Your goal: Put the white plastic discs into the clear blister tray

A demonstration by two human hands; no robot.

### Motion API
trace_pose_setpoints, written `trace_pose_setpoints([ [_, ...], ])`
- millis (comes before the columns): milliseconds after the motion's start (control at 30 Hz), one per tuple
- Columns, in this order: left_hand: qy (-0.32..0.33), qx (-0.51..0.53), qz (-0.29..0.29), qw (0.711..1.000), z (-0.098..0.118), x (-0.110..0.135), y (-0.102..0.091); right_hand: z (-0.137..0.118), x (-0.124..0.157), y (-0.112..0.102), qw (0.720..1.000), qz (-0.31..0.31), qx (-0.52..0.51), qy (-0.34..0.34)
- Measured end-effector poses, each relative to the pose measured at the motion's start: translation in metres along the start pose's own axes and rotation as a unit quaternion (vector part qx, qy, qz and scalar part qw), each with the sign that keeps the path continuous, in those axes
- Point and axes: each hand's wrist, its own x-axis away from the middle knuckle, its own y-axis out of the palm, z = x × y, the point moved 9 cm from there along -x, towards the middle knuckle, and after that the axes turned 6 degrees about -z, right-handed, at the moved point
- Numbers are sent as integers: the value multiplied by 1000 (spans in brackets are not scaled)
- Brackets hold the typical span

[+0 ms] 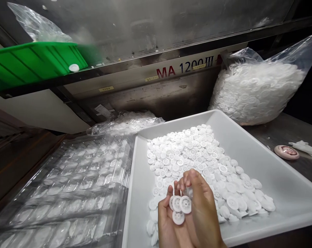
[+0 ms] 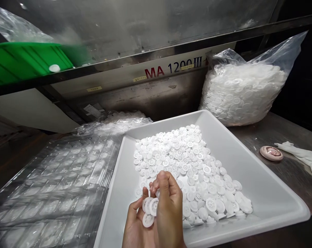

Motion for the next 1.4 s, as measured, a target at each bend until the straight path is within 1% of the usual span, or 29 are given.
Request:
trace_pose_setpoints([
  [133,26,12,-7,1000,6,0,-1,-5,-7,-3,999,-8,-29,20],
  [233,61,10,-11,998,12,3,2,-16,-8,-11,1000,-8,3,30],
  [333,73,-7,-12,997,15,8,6,-26,-5,-19,994,-25,88,55],
  [433,79,-22,-21,996,17,12,11,-30,5,-22,973,-55,206,85],
  [467,81,-26,-24,996,18,13,12,-31,9,-23,965,-60,241,81],
  [500,83,-29,-27,996,18,14,13,-34,13,-22,954,-70,286,60],
  [533,84,-32,-29,995,18,15,14,-39,17,-18,933,-88,348,22],
  [567,86,-35,-30,995,18,16,14,-43,21,-11,899,-114,422,-24],
  [600,90,-37,-31,995,18,17,14,-44,26,-2,850,-153,499,-70],
  [633,95,-38,-33,994,19,18,14,-42,32,7,790,-192,572,-110],
  [667,101,-37,-34,994,20,19,14,-37,37,13,729,-225,631,-139],
  [700,108,-36,-36,993,22,20,15,-33,40,17,683,-248,669,-156],
  [733,116,-34,-36,992,24,21,15,-30,41,17,660,-258,686,-163],
  [800,117,-34,-40,992,26,22,16,-31,39,17,637,-258,705,-172],
  [900,82,-39,-65,994,23,23,21,-33,34,18,613,-249,728,-180],
  [967,58,-36,-84,994,19,23,23,-34,33,20,593,-255,741,-185],
  [1033,47,-30,-96,994,18,23,24,-34,33,23,583,-265,745,-185],
  [1100,39,-24,-107,993,17,24,25,-35,32,23,589,-265,742,-177],
  [1200,21,-15,-128,991,13,25,27,-43,25,21,621,-245,728,-158],
  [1267,8,-8,-137,991,10,26,28,-48,20,20,636,-233,722,-142],
  [1333,-1,-1,-137,991,7,25,27,-55,15,20,635,-214,729,-138],
  [1400,-7,-6,-134,991,6,24,26,-61,13,22,628,-201,736,-152],
])
